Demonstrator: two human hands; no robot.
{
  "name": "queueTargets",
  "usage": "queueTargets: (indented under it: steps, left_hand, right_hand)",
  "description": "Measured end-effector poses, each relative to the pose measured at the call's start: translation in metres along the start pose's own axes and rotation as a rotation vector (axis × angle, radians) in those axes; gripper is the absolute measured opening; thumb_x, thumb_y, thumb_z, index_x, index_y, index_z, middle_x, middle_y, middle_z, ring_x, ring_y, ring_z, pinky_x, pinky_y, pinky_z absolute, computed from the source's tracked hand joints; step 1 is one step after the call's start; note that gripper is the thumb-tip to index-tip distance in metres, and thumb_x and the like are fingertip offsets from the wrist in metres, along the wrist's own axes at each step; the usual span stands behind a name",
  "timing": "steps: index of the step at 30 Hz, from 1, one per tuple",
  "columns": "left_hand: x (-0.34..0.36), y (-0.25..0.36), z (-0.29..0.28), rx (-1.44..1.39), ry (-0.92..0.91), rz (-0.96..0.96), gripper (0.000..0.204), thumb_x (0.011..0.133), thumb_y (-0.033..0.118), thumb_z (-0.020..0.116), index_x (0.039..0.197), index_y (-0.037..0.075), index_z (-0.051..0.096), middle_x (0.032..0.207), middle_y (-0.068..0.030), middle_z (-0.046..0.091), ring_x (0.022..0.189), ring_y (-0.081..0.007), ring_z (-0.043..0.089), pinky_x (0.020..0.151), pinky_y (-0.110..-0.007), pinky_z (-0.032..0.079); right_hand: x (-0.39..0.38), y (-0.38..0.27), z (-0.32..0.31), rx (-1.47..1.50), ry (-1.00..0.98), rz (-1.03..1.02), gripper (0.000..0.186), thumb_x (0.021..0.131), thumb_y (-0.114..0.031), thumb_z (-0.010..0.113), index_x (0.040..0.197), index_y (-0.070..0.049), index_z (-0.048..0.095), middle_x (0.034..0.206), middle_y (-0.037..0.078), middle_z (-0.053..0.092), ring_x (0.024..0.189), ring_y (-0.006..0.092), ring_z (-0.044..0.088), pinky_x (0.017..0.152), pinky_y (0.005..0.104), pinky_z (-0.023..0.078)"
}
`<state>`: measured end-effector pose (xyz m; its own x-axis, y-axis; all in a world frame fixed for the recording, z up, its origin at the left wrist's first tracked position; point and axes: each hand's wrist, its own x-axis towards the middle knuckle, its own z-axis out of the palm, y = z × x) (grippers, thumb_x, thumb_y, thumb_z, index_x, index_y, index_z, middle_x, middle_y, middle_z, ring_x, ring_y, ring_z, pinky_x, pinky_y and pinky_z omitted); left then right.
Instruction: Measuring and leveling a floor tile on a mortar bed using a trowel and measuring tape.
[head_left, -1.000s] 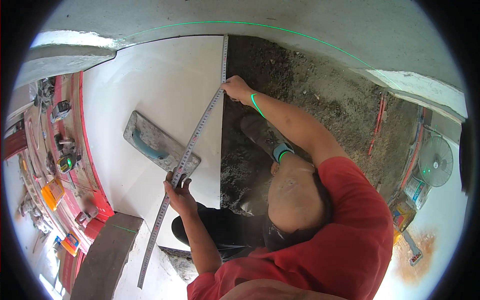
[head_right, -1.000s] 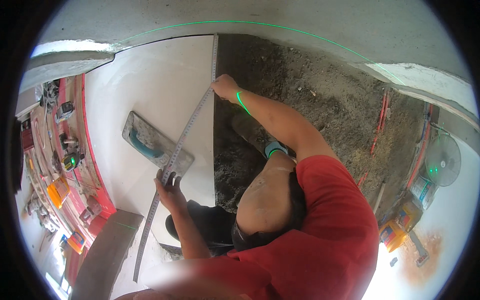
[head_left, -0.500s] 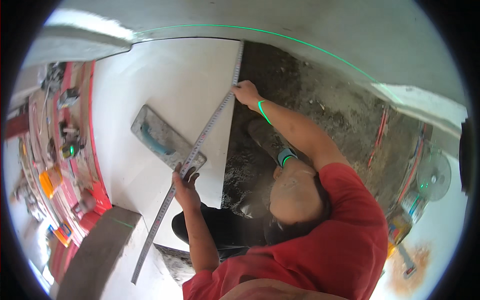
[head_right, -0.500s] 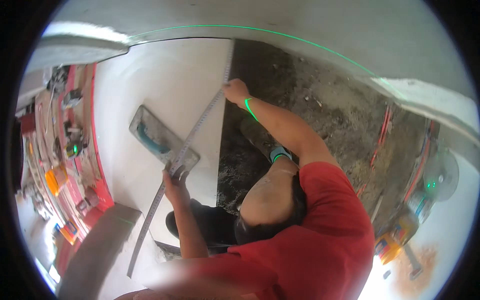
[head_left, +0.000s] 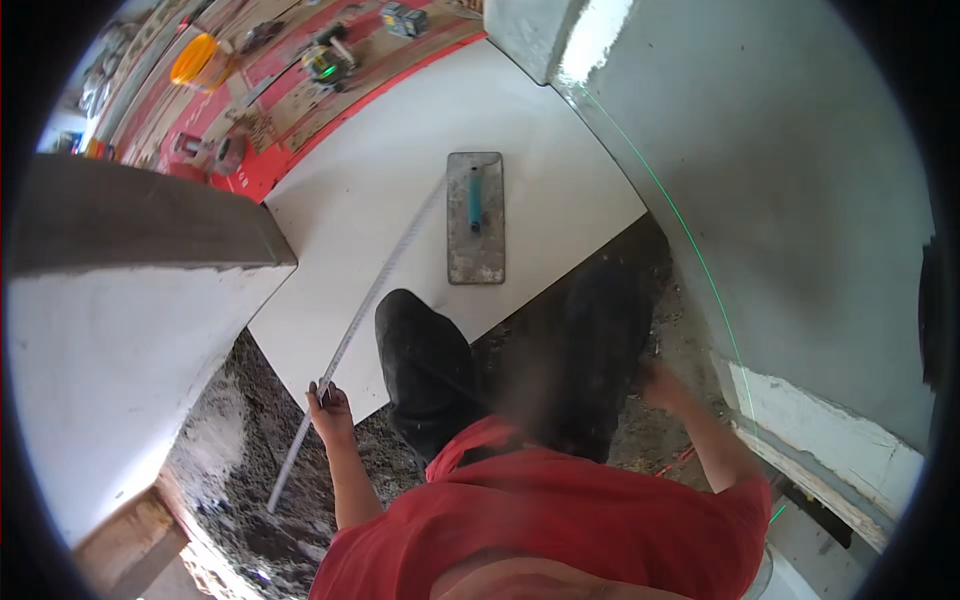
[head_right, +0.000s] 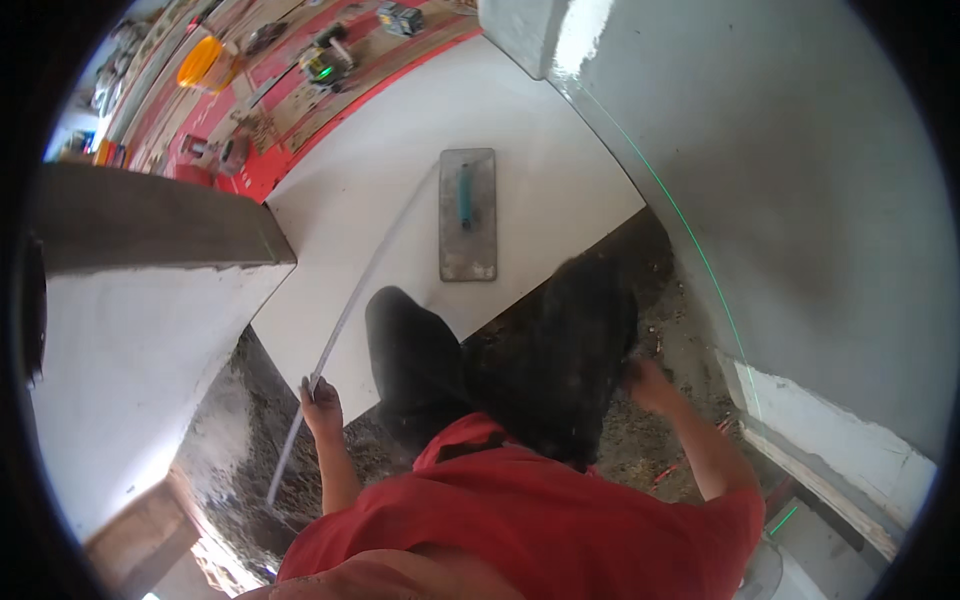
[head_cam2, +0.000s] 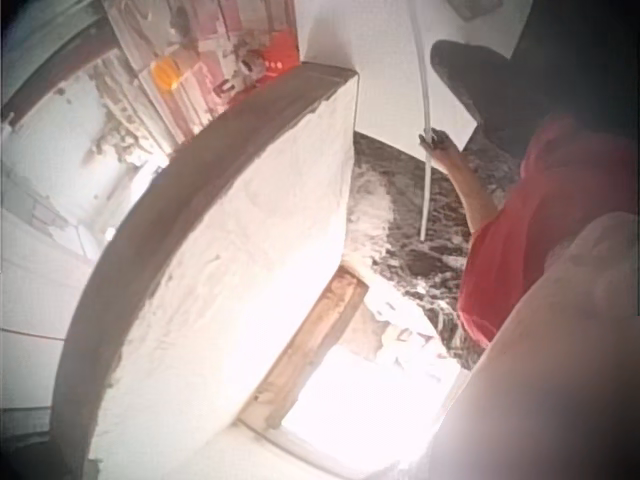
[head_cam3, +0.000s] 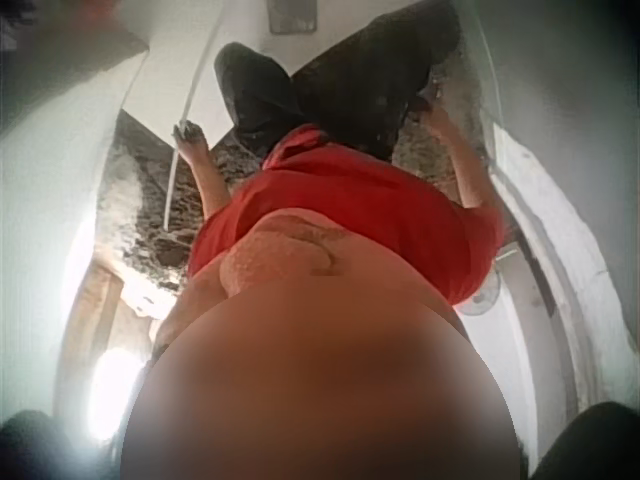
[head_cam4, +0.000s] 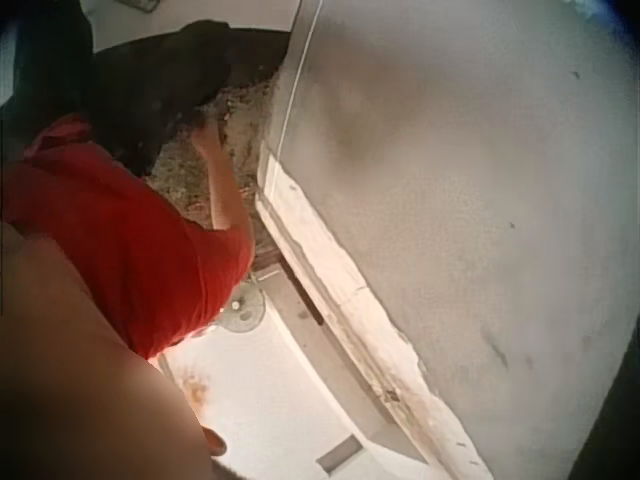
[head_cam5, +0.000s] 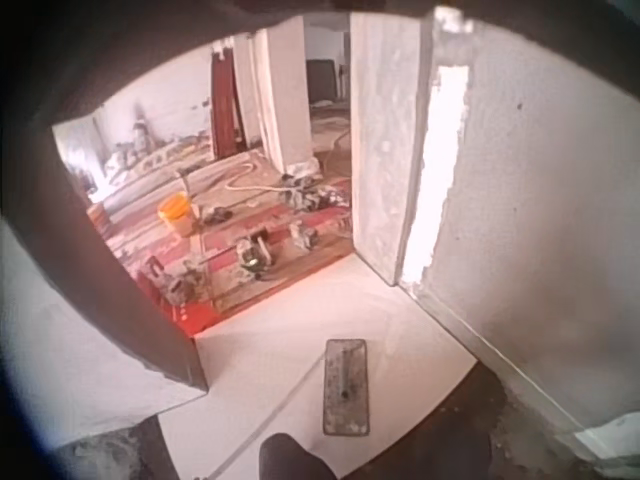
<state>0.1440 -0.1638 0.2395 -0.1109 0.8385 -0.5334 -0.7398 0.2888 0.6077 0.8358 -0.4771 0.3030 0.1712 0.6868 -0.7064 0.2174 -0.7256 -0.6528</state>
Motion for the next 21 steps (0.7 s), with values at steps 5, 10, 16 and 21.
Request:
queueTargets:
  steps: [5,10,16,21]
  left_hand:
    - [-0.027,0.010,-0.121,-0.181,0.465,0.026,0.042,0.114,0.045,0.044,0.129,0.014,0.067,0.110,-0.0114,0.078,0.105,-0.0269,0.074,0.083,-0.042,0.062]
    - [-0.076,0.002,-0.200,-0.288,0.641,0.059,0.051,0.114,0.052,0.035,0.120,0.013,0.069,0.110,-0.0125,0.079,0.100,-0.0277,0.076,0.080,-0.046,0.063]
    - [-0.157,0.011,-0.225,-0.339,0.806,-0.033,0.050,0.112,0.047,0.039,0.118,0.007,0.069,0.110,-0.0126,0.079,0.099,-0.0295,0.077,0.080,-0.048,0.063]
    - [-0.190,0.030,-0.240,-0.259,0.774,-0.048,0.041,0.108,0.038,0.047,0.118,0.006,0.069,0.109,-0.0116,0.079,0.094,-0.0305,0.076,0.078,-0.047,0.063]
  right_hand:
    - [-0.102,-0.090,0.065,-0.469,-0.215,-0.294,0.024,0.093,-0.014,0.066,0.116,-0.011,0.069,0.095,0.020,0.072,0.088,0.0391,0.072,0.075,0.0488,0.056]
    - [-0.055,-0.159,0.120,-0.488,0.199,-0.596,0.033,0.091,-0.015,0.069,0.123,-0.015,0.066,0.094,0.018,0.071,0.086,0.0445,0.069,0.072,0.0531,0.055]
    - [-0.001,-0.233,0.167,-0.447,0.330,-0.713,0.026,0.089,-0.015,0.071,0.115,-0.015,0.070,0.078,0.016,0.068,0.074,0.0423,0.068,0.065,0.0491,0.053]
    - [0.000,-0.240,0.160,-0.220,0.190,-0.418,0.015,0.089,-0.018,0.076,0.094,-0.005,0.073,0.083,0.012,0.073,0.072,0.0284,0.071,0.066,0.0433,0.053]
